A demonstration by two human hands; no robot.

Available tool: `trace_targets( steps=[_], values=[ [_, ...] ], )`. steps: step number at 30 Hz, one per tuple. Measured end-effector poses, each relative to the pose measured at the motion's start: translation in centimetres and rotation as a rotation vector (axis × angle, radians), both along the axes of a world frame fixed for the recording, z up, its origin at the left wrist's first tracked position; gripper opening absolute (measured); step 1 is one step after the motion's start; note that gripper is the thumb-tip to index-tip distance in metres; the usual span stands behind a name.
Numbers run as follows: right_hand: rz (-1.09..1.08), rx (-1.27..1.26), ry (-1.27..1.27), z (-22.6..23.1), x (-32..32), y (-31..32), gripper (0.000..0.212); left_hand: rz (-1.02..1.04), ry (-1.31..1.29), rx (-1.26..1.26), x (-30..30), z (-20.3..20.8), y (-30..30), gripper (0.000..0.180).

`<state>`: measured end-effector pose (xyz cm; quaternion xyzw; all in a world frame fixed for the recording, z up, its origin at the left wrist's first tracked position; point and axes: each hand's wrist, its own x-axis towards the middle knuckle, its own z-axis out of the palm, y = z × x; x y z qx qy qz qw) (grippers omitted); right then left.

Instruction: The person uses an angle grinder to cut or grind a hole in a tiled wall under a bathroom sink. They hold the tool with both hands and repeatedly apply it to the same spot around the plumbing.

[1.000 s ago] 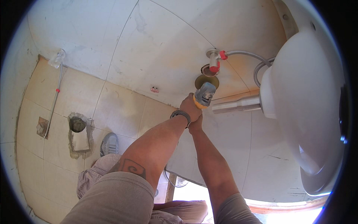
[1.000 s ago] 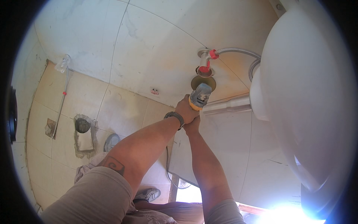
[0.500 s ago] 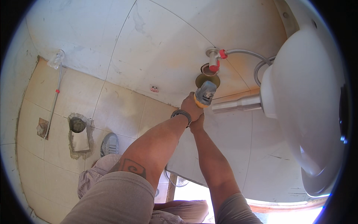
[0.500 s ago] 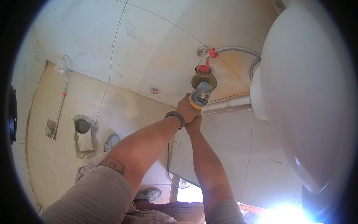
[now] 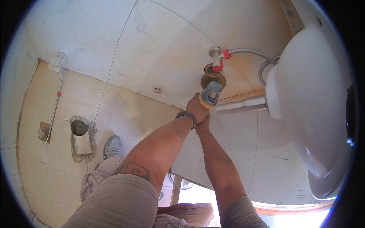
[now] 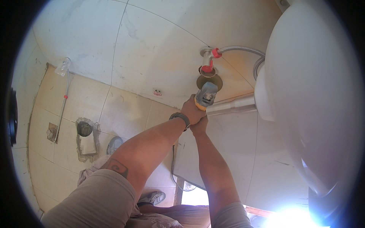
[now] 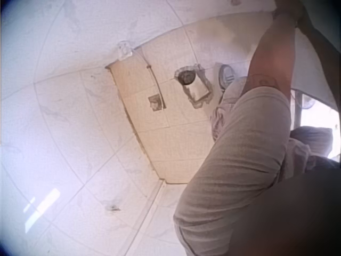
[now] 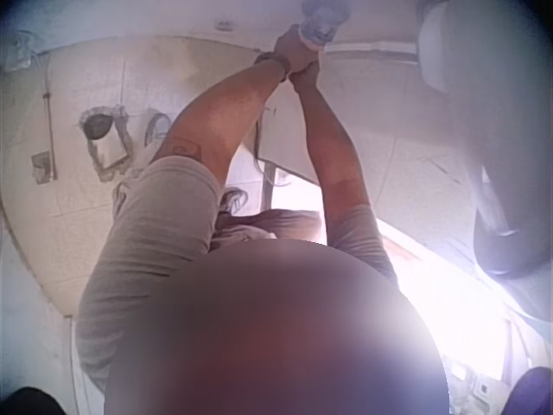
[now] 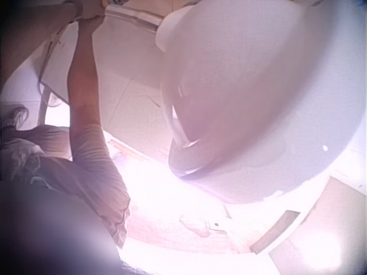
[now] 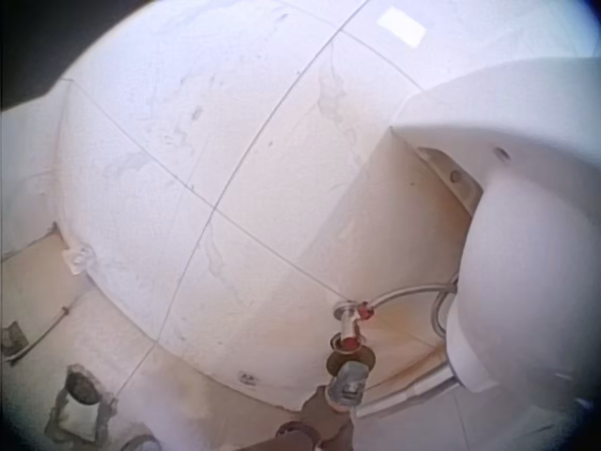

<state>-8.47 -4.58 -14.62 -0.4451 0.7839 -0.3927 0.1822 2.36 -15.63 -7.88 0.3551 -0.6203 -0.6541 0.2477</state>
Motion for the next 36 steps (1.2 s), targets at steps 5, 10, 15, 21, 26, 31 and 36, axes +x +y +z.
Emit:
trace_targets(
  steps=[5,10,15,21,26,31,36],
  values=[
    [-0.089,0.068,-0.027,0.5,0.2,-0.3,0.066,0.004,0.026,0.021,-0.3,-0.3,0.0,0.071],
    [-0.145,0.217,0.075,2.0,1.1,-0.5,0.065,0.014,0.048,0.042,-0.3,-0.2,0.2,0.073],
    [-0.143,0.22,0.199,3.7,2.1,-0.7,0.067,-0.021,0.057,0.039,0.1,0.0,0.0,0.078],
    [-0.168,0.247,0.196,4.4,2.5,-0.8,0.068,-0.04,0.052,0.071,0.1,0.4,0.0,0.08],
    [-0.147,0.126,0.194,4.0,2.2,-0.5,0.059,-0.046,0.054,0.094,0.2,0.6,0.1,0.083],
    [-0.146,-0.007,0.274,3.3,2.0,-0.4,0.043,-0.003,0.062,0.069,0.2,1.0,0.4,0.065],
    [-0.142,0.058,0.313,3.5,1.7,-0.1,0.049,0.003,0.072,0.059,0.2,1.2,0.6,0.064]
  ],
)
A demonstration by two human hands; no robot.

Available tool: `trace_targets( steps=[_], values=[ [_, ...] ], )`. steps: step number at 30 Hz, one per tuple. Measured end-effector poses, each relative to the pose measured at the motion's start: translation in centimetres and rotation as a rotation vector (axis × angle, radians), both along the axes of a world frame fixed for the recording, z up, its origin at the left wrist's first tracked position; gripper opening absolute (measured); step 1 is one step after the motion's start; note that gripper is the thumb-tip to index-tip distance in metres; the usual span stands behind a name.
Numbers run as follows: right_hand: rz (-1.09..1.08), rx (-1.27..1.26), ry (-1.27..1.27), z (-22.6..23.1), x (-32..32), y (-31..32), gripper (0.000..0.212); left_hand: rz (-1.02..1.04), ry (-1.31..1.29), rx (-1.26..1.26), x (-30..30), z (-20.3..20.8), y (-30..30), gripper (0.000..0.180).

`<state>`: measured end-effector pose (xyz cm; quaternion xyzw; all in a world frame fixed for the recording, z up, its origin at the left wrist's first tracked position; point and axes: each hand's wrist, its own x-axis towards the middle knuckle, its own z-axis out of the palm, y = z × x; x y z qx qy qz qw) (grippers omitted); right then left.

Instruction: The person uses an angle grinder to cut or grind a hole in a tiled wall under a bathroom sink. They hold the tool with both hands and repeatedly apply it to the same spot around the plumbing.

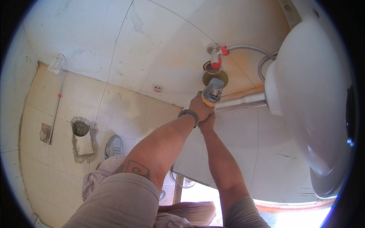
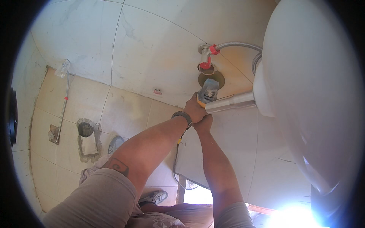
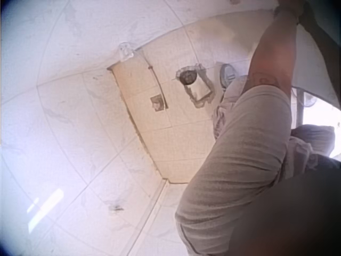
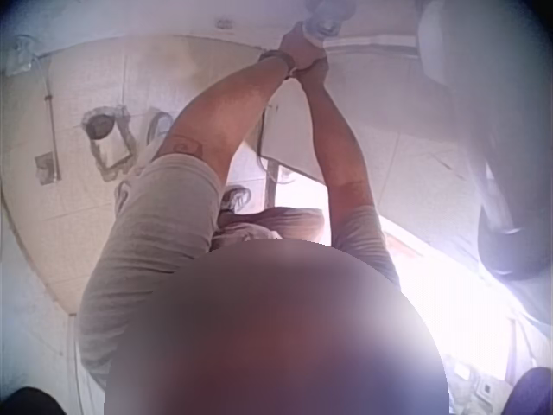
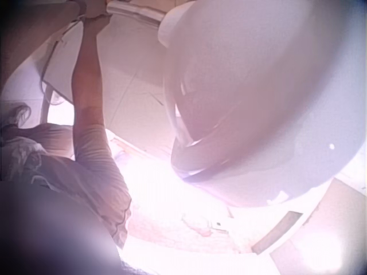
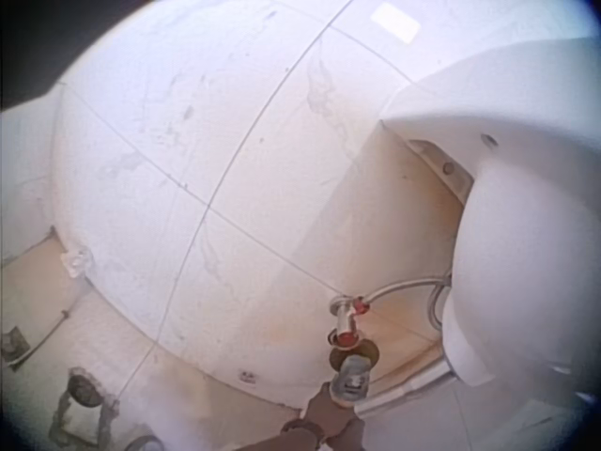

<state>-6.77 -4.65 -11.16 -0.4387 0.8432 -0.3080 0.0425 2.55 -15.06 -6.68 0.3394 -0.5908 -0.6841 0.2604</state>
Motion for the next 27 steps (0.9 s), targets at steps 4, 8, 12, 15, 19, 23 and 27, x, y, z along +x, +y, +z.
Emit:
trace_targets(
  steps=[4,8,12,15,19,23,27],
  values=[
    [-0.015,0.091,-0.087,0.0,-0.2,-0.1,0.071,-0.004,-0.002,0.022,-0.2,-0.1,-0.1,0.064],
    [-0.024,0.092,-0.106,0.2,-0.1,-0.2,0.072,-0.016,-0.008,0.029,-0.4,0.0,0.0,0.064],
    [-0.023,0.094,-0.091,1.1,0.3,-0.1,0.072,-0.013,-0.011,0.041,-0.3,0.2,0.0,0.064],
    [-0.018,0.086,-0.095,1.6,0.7,-0.2,0.071,-0.015,-0.028,0.041,-0.3,0.4,0.1,0.065],
    [-0.021,0.106,-0.083,1.9,0.6,-0.3,0.07,-0.019,-0.025,0.059,-0.3,0.4,0.2,0.066],
    [-0.044,0.165,0.007,1.5,0.0,-0.1,0.071,-0.019,-0.023,0.031,-0.5,0.3,0.2,0.067],
    [-0.037,0.144,0.01,0.6,-0.9,0.2,0.07,-0.009,-0.022,0.036,-0.6,0.4,0.3,0.066]
  ],
)
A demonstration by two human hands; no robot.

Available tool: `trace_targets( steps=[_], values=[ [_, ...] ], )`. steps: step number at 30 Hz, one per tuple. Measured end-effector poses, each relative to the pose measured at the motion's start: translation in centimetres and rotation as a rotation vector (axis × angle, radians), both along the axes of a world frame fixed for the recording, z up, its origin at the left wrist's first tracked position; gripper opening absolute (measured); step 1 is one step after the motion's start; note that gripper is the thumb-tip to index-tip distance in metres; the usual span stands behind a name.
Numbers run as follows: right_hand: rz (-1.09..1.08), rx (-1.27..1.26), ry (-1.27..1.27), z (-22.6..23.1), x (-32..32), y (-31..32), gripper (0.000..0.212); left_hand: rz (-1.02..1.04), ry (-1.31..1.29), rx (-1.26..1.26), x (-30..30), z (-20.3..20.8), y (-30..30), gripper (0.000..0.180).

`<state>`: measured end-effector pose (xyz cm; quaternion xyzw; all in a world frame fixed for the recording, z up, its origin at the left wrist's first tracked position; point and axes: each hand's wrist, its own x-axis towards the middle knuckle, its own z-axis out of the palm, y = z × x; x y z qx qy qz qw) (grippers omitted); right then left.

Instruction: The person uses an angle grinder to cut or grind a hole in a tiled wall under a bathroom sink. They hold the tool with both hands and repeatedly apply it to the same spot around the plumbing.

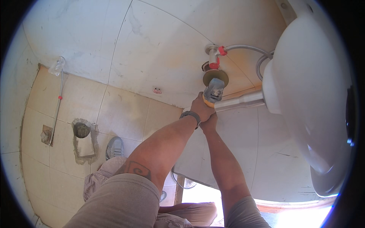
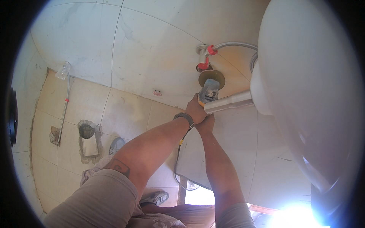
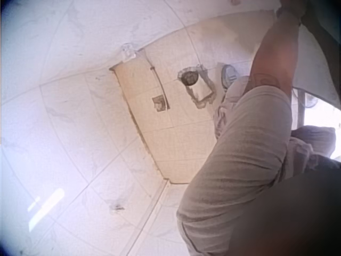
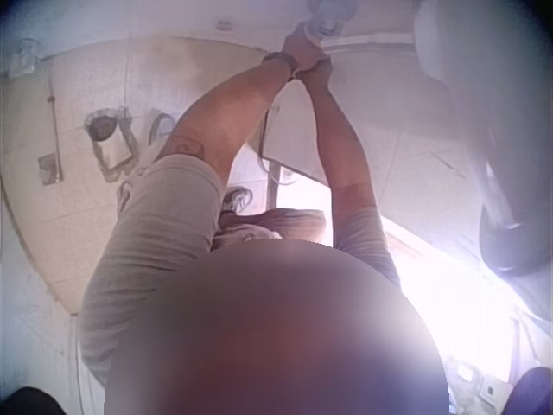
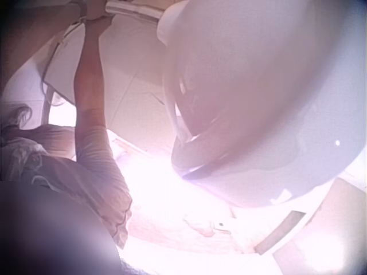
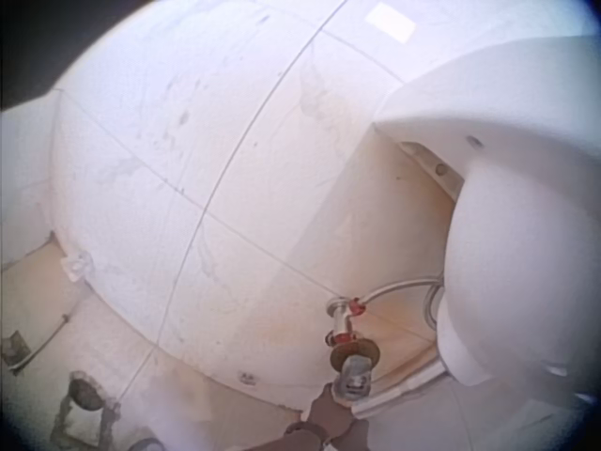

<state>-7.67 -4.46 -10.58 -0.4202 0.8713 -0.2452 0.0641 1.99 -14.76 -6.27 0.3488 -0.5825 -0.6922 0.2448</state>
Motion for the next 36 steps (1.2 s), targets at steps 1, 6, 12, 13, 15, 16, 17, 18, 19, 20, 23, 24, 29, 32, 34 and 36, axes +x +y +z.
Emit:
trace_targets(
  steps=[1,6,12,13,15,16,17,18,19,20,23,24,29,32,34,36],
  values=[
    [-0.001,-0.002,-0.007,-0.2,-0.2,0.0,0.07,0.0,-0.007,0.013,0.0,0.1,0.0,0.066],
    [0.064,-0.039,0.008,0.0,-0.4,0.3,0.067,-0.011,-0.019,-0.006,0.1,0.4,0.2,0.067],
    [-0.025,-0.001,-0.022,0.9,0.6,0.4,0.062,-0.02,-0.036,-0.009,0.3,0.5,0.3,0.069],
    [-0.039,-0.012,-0.042,0.9,0.7,0.4,0.062,-0.028,-0.036,-0.01,0.3,0.4,0.3,0.069],
    [-0.006,-0.039,-0.037,0.9,0.8,0.3,0.062,-0.033,-0.042,-0.017,0.3,0.4,0.2,0.07],
    [-0.007,-0.045,-0.049,0.9,0.8,0.3,0.062,-0.03,-0.049,-0.018,0.4,0.3,0.1,0.071],
    [0.009,-0.061,-0.056,0.9,0.8,0.2,0.062,-0.037,-0.048,-0.024,0.4,0.3,0.1,0.071],
    [0.006,-0.066,-0.073,0.9,0.9,0.2,0.062,-0.038,-0.051,-0.026,0.4,0.3,0.0,0.071],
    [-0.01,-0.066,-0.1,0.9,0.9,0.1,0.062,-0.04,-0.054,-0.028,0.4,0.3,0.0,0.071],
    [-0.009,-0.048,-0.078,0.9,1.0,0.1,0.062,-0.04,-0.054,-0.031,0.4,0.2,-0.1,0.071],
    [-0.028,-0.015,-0.059,1.1,1.3,0.0,0.063,-0.042,-0.053,-0.034,0.4,0.2,0.0,0.071],
    [-0.022,-0.029,-0.061,1.2,1.4,0.0,0.064,-0.043,-0.052,-0.033,0.4,0.1,0.0,0.071],
    [-0.056,0.012,-0.06,1.4,1.4,0.0,0.066,-0.05,-0.053,-0.022,0.3,0.2,0.0,0.071],
    [-0.035,-0.011,-0.06,1.3,1.4,0.0,0.066,-0.052,-0.049,-0.018,0.5,0.3,-0.1,0.071],
    [-0.038,-0.029,-0.084,1.2,1.4,0.0,0.066,-0.047,-0.034,-0.007,0.6,0.4,-0.1,0.071],
    [-0.068,-0.018,-0.083,1.3,1.5,-0.1,0.065,-0.044,-0.039,-0.003,0.7,0.4,0.0,0.072]
  ],
)
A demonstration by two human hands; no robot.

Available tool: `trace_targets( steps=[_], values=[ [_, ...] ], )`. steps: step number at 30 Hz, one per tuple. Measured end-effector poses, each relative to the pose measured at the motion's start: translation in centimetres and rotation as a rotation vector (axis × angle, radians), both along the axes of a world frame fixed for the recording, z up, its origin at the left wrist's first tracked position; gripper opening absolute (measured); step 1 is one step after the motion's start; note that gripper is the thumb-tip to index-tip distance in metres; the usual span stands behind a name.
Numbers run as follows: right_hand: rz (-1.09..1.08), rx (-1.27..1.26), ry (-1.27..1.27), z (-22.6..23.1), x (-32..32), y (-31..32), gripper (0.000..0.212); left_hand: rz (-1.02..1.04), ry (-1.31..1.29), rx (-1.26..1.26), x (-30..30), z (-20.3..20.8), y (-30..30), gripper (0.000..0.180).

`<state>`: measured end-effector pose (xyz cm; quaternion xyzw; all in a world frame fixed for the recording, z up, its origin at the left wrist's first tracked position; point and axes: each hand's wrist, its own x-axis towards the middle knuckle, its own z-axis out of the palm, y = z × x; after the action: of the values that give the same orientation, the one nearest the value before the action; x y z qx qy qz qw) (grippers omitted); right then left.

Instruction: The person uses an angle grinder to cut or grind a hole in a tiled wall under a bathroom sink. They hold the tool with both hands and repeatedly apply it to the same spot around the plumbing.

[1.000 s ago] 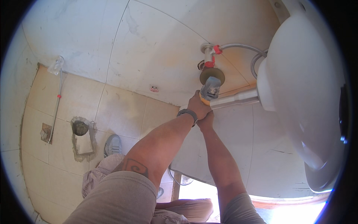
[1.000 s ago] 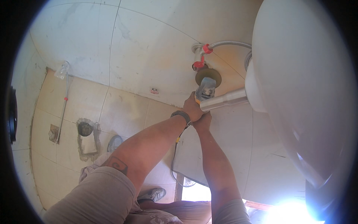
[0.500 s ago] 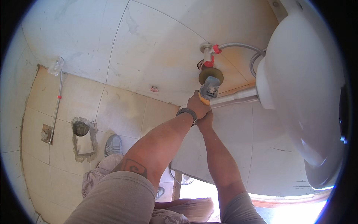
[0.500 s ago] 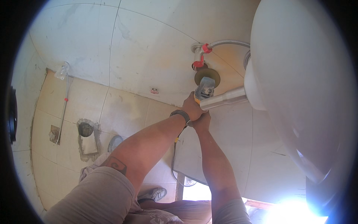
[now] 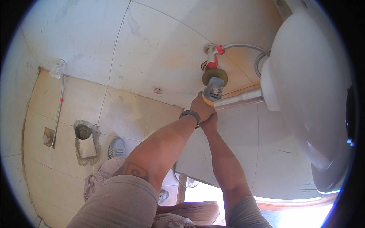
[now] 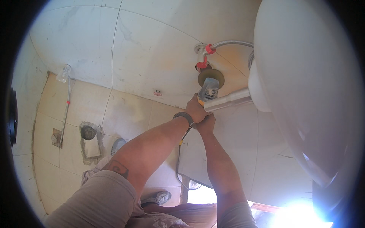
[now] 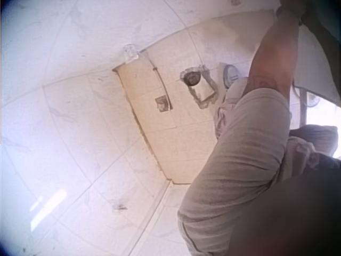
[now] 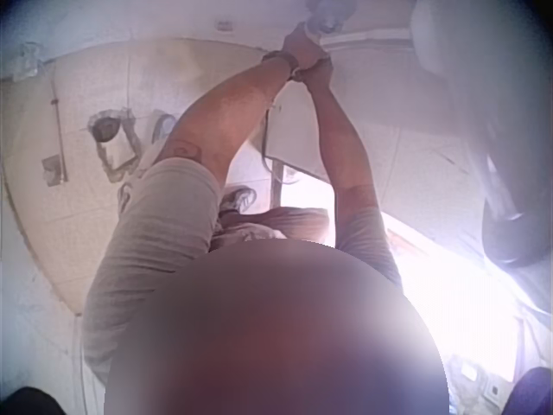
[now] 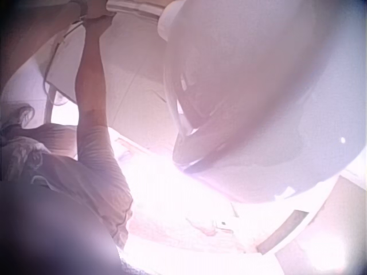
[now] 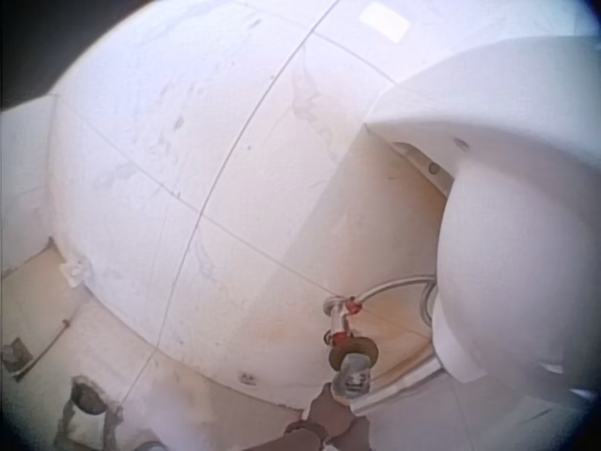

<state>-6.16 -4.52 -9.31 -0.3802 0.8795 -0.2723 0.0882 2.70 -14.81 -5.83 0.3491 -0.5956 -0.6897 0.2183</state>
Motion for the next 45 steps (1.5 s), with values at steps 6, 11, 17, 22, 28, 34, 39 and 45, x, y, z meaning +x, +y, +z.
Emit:
trace_targets(
  steps=[6,11,17,22,28,34,39,45],
  values=[
    [0.012,0.003,-0.005,0.9,0.6,-0.1,0.063,-0.039,-0.036,0.017,0.3,0.2,-0.3,0.083],
    [0.002,0.054,0.003,1.5,1.0,0.0,0.061,-0.019,0.003,0.023,0.7,0.6,-0.1,0.082],
    [0.007,0.018,0.008,1.2,1.1,0.0,0.062,0.018,-0.003,0.038,0.7,0.4,0.1,0.085],
    [-0.005,-0.02,-0.005,1.6,1.8,-0.3,0.061,0.02,0.009,0.033,0.7,0.1,0.0,0.084],
    [0.018,0.04,0.041,2.1,1.8,-0.3,0.061,0.026,-0.012,0.005,0.6,0.2,0.1,0.083],
    [0.044,-0.013,0.04,1.3,1.1,-0.2,0.062,0.037,-0.008,0.006,0.5,0.2,0.1,0.082],
    [0.008,0.022,0.014,1.3,1.2,-0.2,0.062,0.015,0.005,0.015,0.6,0.4,-0.1,0.083],
    [0.027,0.037,0.056,1.7,1.5,-0.4,0.061,0.022,-0.002,0.022,0.7,0.6,-0.1,0.084]
  ],
)
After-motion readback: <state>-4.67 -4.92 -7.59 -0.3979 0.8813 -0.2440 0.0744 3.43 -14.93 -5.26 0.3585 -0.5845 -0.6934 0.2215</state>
